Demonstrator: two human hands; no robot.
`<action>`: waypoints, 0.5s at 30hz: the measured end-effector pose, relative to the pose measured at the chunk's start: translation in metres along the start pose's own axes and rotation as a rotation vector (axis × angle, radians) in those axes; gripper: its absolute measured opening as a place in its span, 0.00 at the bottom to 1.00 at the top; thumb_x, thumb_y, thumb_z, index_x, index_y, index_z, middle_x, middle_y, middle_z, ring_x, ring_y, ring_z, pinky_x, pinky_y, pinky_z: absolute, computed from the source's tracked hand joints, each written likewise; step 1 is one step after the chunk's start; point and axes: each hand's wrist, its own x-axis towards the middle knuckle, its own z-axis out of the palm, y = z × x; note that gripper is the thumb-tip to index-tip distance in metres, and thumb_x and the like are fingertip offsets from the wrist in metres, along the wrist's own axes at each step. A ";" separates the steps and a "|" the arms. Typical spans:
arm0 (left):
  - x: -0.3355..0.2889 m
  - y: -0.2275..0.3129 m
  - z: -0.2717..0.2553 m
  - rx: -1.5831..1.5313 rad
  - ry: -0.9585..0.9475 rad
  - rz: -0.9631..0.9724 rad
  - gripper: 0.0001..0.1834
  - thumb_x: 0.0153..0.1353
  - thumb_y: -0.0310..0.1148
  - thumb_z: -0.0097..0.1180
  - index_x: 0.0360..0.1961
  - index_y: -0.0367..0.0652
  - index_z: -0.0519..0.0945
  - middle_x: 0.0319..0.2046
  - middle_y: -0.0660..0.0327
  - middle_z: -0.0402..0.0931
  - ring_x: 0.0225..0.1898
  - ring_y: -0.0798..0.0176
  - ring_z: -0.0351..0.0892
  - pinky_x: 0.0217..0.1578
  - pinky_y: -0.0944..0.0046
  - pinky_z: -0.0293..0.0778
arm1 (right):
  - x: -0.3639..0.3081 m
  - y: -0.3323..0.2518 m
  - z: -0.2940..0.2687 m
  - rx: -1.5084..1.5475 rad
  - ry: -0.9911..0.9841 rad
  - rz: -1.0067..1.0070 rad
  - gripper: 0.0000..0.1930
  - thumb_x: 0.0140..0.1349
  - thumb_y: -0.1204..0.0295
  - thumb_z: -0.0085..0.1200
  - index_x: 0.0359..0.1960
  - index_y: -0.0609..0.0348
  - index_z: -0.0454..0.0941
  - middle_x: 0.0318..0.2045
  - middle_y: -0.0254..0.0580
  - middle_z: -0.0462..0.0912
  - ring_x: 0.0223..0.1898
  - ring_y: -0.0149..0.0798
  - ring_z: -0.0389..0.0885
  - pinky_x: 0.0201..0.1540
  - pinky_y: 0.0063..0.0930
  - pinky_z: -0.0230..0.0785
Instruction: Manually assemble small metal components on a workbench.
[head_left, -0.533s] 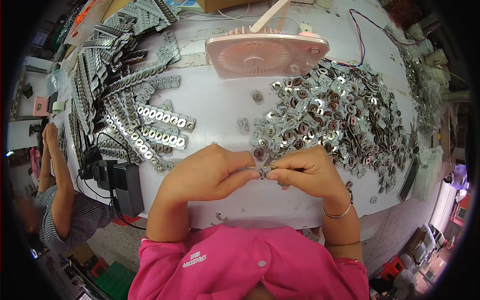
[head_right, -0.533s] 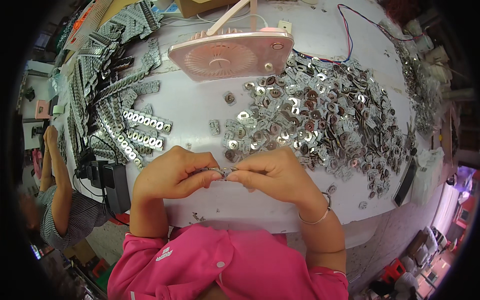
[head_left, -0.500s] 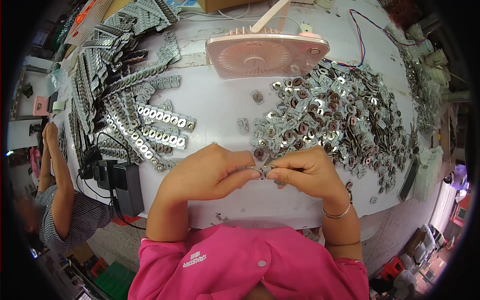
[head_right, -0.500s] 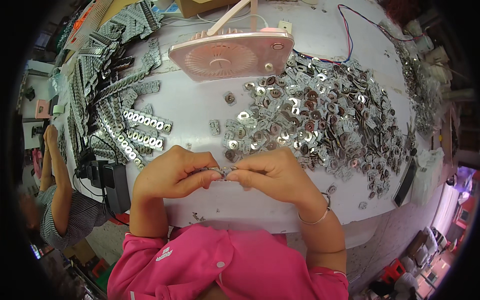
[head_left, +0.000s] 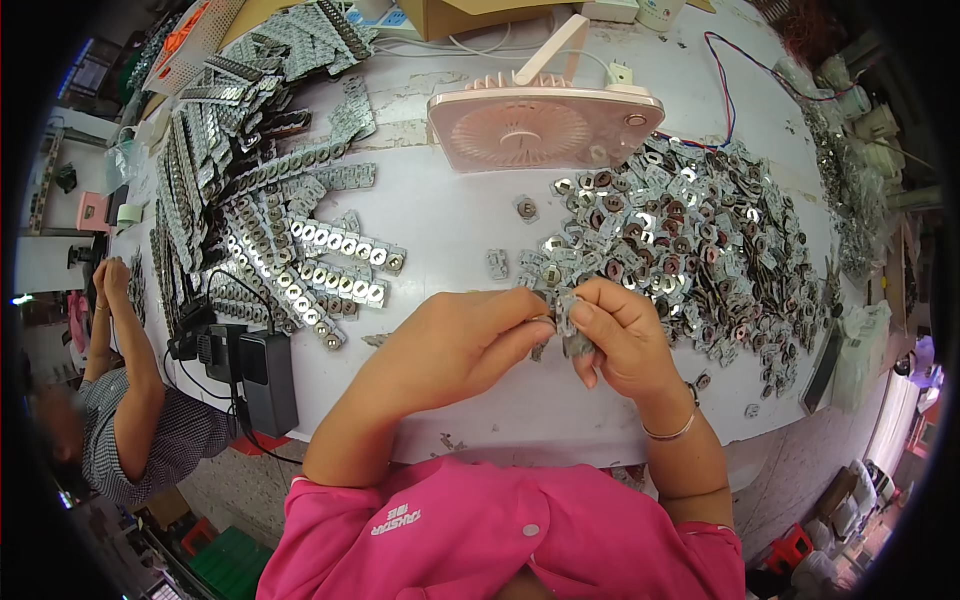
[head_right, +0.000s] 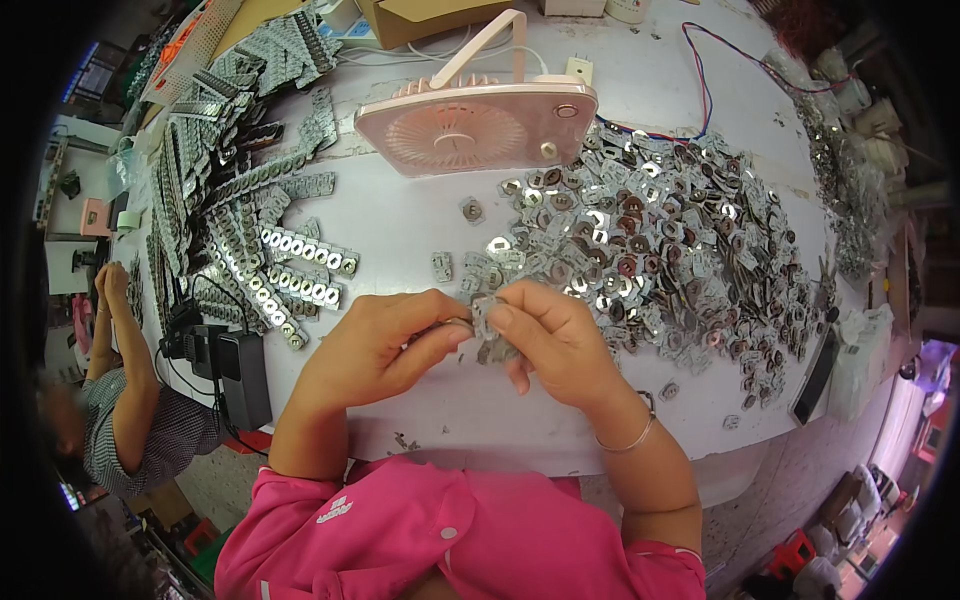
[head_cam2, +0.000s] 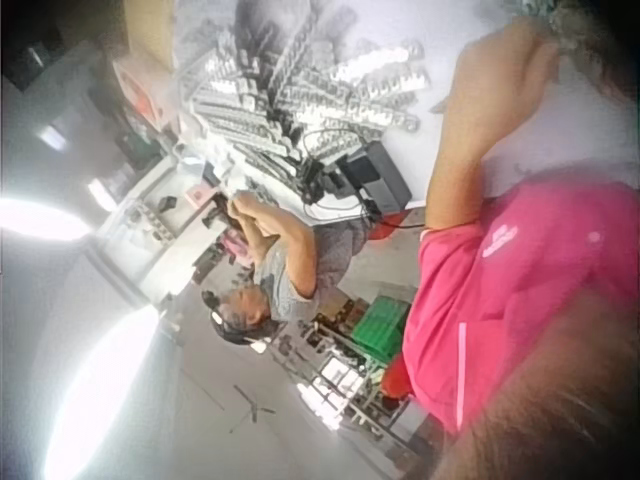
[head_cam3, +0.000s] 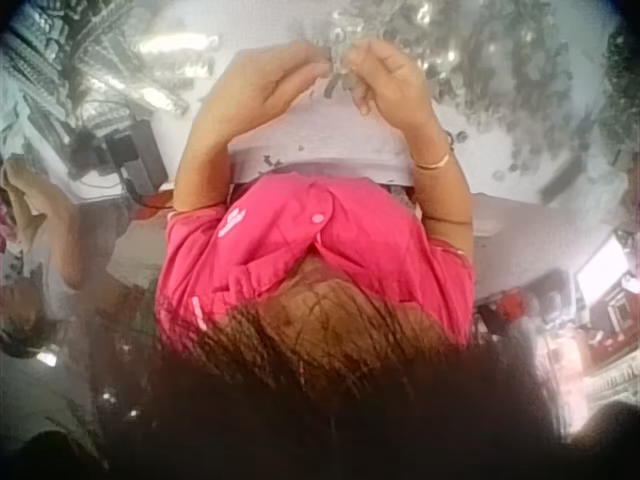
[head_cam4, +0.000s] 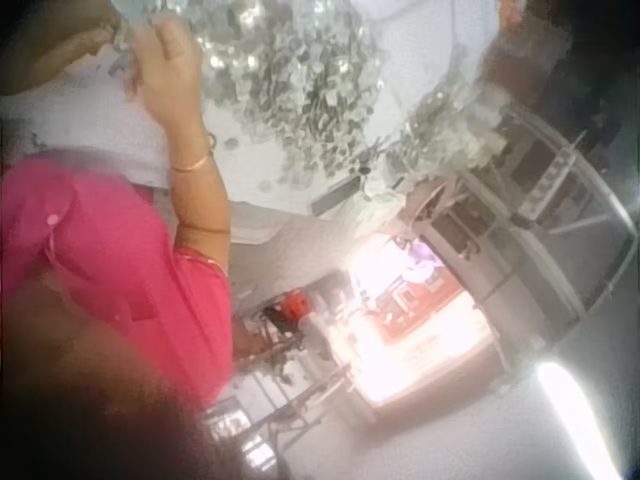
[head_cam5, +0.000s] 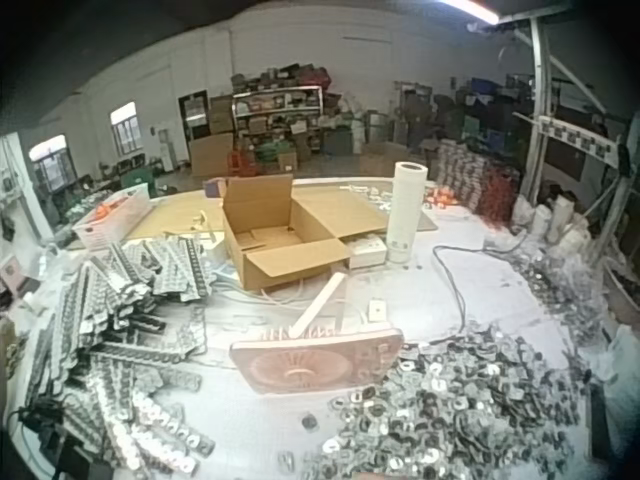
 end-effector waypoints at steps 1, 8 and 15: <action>0.000 -0.001 0.006 0.079 0.057 0.023 0.05 0.62 0.28 0.59 0.38 0.40 0.79 0.23 0.59 0.78 0.22 0.58 0.78 0.25 0.61 0.72 | 0.000 0.001 0.003 -0.079 0.095 -0.032 0.10 0.71 0.67 0.52 0.38 0.62 0.77 0.22 0.29 0.75 0.16 0.20 0.71 0.16 0.14 0.63; 0.001 -0.008 0.014 0.381 0.078 0.104 0.09 0.58 0.25 0.59 0.41 0.40 0.78 0.25 0.56 0.78 0.26 0.49 0.79 0.28 0.56 0.74 | -0.003 0.006 0.008 -0.838 0.264 -0.450 0.08 0.66 0.71 0.55 0.32 0.62 0.75 0.18 0.28 0.73 0.19 0.21 0.70 0.22 0.23 0.63; 0.003 -0.008 0.021 0.292 0.164 0.062 0.09 0.59 0.25 0.60 0.41 0.39 0.78 0.28 0.54 0.81 0.27 0.49 0.81 0.28 0.56 0.75 | -0.004 0.005 0.000 -0.537 0.266 -0.241 0.07 0.66 0.72 0.56 0.31 0.62 0.75 0.17 0.28 0.74 0.19 0.19 0.70 0.21 0.21 0.62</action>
